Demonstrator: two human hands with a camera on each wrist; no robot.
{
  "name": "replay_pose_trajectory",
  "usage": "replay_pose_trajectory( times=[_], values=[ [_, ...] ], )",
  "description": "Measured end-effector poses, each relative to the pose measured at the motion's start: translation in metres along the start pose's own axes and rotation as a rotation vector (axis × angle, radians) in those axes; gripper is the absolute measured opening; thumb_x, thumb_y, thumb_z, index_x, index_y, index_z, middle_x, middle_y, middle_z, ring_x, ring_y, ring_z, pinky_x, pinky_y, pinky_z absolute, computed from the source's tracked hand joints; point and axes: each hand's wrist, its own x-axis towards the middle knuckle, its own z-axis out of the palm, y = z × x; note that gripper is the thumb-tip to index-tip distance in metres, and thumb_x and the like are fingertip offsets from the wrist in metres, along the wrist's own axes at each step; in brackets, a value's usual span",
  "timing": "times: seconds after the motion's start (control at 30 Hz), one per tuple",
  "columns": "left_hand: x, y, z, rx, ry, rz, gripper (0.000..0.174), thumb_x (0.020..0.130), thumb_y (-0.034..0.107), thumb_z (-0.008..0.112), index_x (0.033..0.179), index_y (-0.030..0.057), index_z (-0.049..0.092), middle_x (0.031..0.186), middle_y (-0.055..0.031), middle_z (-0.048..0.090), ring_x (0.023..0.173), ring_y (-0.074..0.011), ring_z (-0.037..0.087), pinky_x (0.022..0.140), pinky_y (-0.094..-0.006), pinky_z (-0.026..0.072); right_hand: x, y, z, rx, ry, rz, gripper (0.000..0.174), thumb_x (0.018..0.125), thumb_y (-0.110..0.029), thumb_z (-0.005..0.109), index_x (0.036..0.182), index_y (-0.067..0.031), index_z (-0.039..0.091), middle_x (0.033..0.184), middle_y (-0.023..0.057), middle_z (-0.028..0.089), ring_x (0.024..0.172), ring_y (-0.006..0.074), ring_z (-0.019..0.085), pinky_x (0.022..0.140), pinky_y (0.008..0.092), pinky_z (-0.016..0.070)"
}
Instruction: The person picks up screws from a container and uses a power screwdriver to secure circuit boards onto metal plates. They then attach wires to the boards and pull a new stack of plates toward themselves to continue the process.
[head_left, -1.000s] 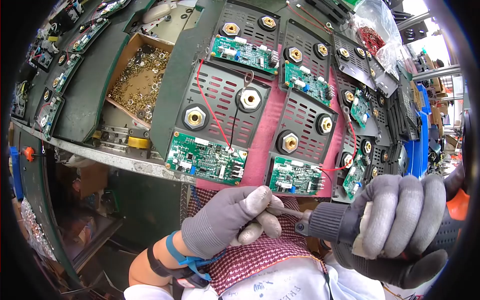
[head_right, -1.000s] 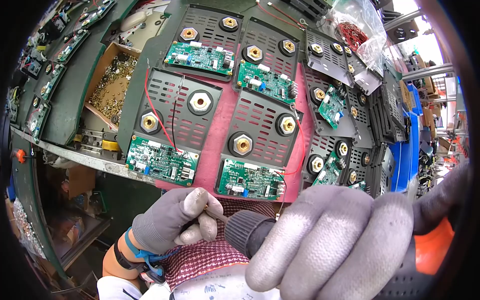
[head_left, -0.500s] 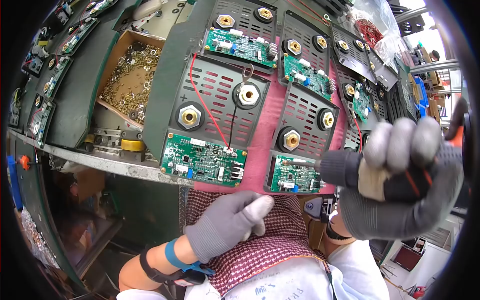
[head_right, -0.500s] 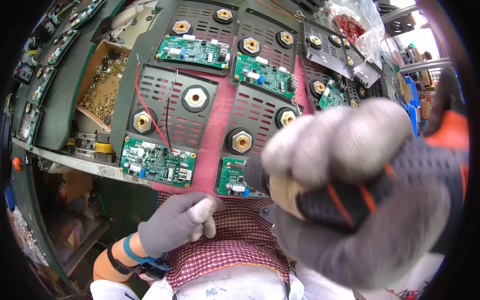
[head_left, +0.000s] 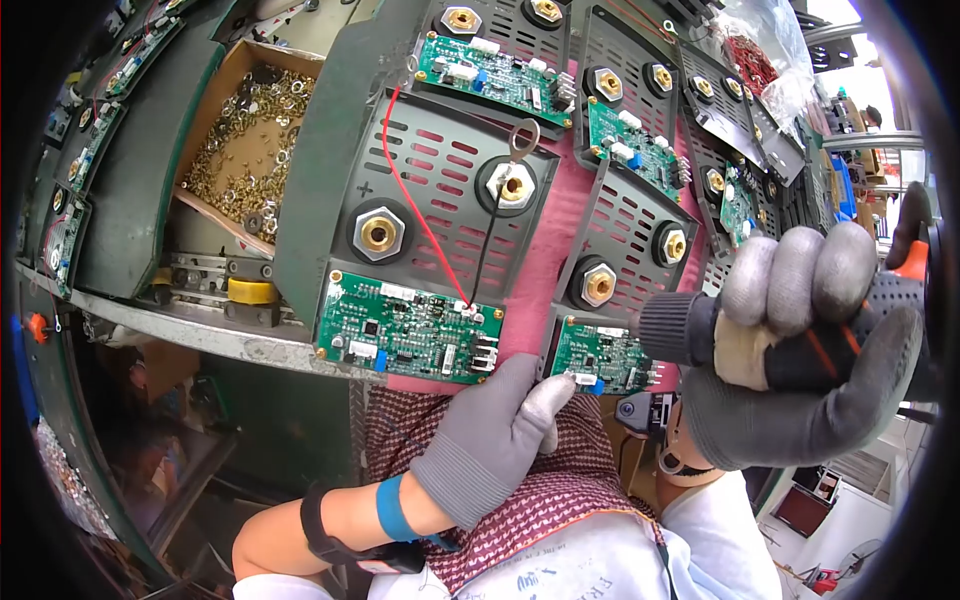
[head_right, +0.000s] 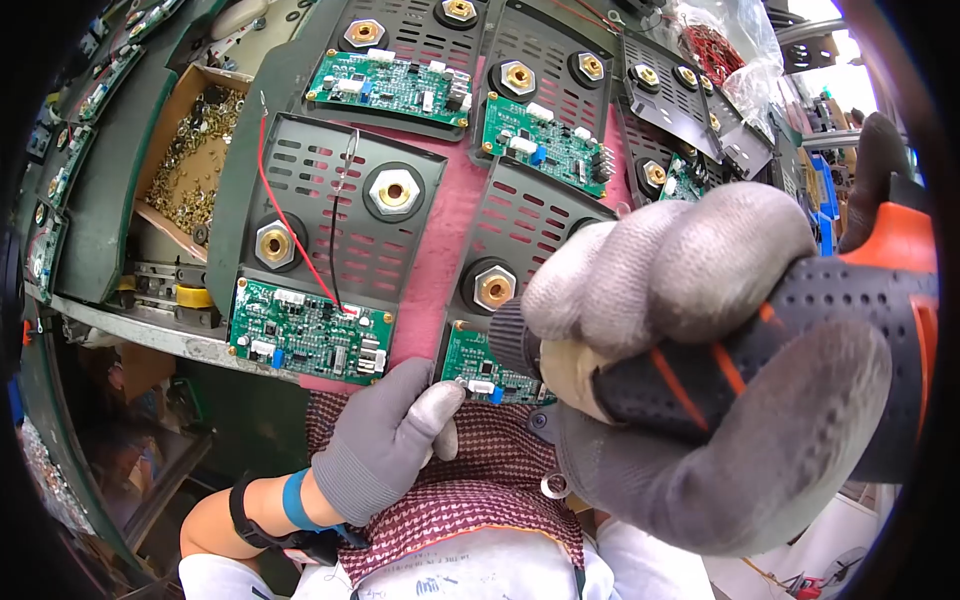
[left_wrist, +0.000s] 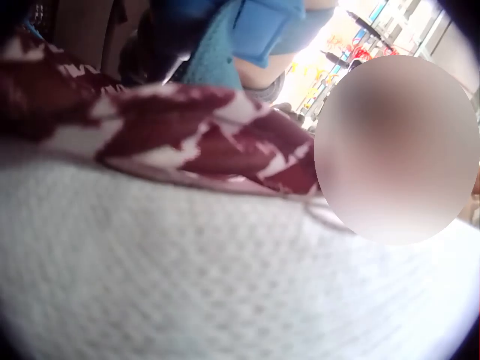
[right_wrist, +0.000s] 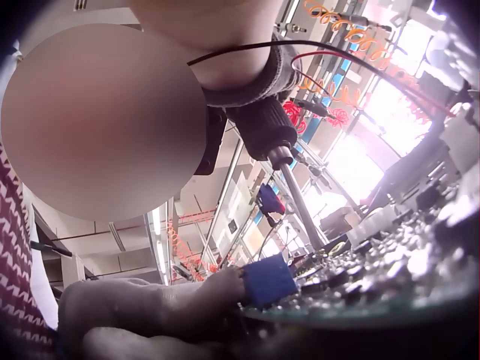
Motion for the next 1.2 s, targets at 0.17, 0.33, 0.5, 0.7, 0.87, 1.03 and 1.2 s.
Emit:
replay_pose_trajectory(
  times=[0.17,0.33,0.5,0.7,0.87,1.03,1.2],
  values=[
    [0.000,0.001,0.006,-0.036,0.056,-0.026,0.033,0.096,0.032,0.048,0.083,0.0011,0.052,0.059,-0.0050,0.054,0.054,-0.0106,0.052,0.053,-0.0265,0.0420,0.002,0.002,0.002,-0.017,-0.119,0.075,0.028,0.094,-0.035,0.047,0.081,-0.0130,0.036,0.067,-0.0019,0.033,0.053,0.0088,0.034,0.047,0.0231,0.0312],
    [0.001,-0.002,0.005,0.032,0.086,0.013,0.034,0.095,0.032,0.050,0.080,0.0014,0.050,0.057,-0.0054,0.052,0.051,-0.0121,0.051,0.052,-0.0272,0.0416,0.001,0.003,0.010,-0.068,-0.066,0.070,0.031,0.091,-0.036,0.051,0.079,-0.0120,0.036,0.066,-0.0018,0.034,0.051,0.0088,0.034,0.045,0.0221,0.0307],
    [0.002,-0.005,0.000,0.092,0.049,0.049,0.034,0.095,0.034,0.049,0.085,0.0014,0.053,0.060,-0.0051,0.054,0.054,-0.0118,0.052,0.052,-0.0267,0.0419,-0.005,0.000,0.016,-0.124,0.019,0.052,0.035,0.088,-0.037,0.056,0.075,-0.0108,0.037,0.066,-0.0017,0.034,0.049,0.0089,0.033,0.042,0.0210,0.0301],
    [-0.020,0.007,-0.042,-0.706,-0.311,-0.426,0.039,0.098,0.035,0.040,0.101,0.0009,0.057,0.088,-0.0102,0.062,0.073,-0.0140,0.059,0.058,-0.0254,0.0479,-0.019,-0.041,0.000,0.140,0.107,-0.041,0.030,0.085,-0.024,0.060,0.074,-0.0119,0.035,0.060,-0.0009,0.037,0.051,0.0094,0.038,0.045,0.0221,0.0323],
    [-0.039,0.002,-0.035,-1.236,-0.224,-0.235,0.031,0.092,0.014,0.040,0.111,-0.0065,0.055,0.113,-0.0199,0.057,0.103,-0.0268,0.058,0.094,-0.0386,0.0467,-0.040,-0.043,0.016,0.209,0.137,0.013,0.033,0.081,-0.018,0.071,0.070,-0.0116,0.040,0.045,-0.0005,0.043,0.040,0.0094,0.044,0.034,0.0211,0.0336],
    [-0.041,-0.005,-0.027,-0.981,-0.243,-0.199,0.037,0.091,0.006,0.042,0.125,-0.0092,0.041,0.119,-0.0211,0.053,0.109,-0.0246,0.055,0.097,-0.0379,0.0449,-0.044,-0.038,0.024,0.258,0.155,0.042,0.034,0.082,-0.024,0.072,0.072,-0.0126,0.041,0.051,0.0008,0.046,0.040,0.0101,0.043,0.038,0.0198,0.0378],
    [-0.039,0.001,-0.021,-0.732,-0.189,-0.159,0.036,0.094,0.015,0.045,0.122,-0.0081,0.043,0.115,-0.0212,0.055,0.096,-0.0207,0.060,0.082,-0.0314,0.0522,-0.048,-0.036,0.018,0.266,0.110,0.050,0.035,0.082,-0.026,0.071,0.077,-0.0117,0.040,0.052,0.0003,0.046,0.044,0.0096,0.046,0.040,0.0203,0.0405]
  ],
)
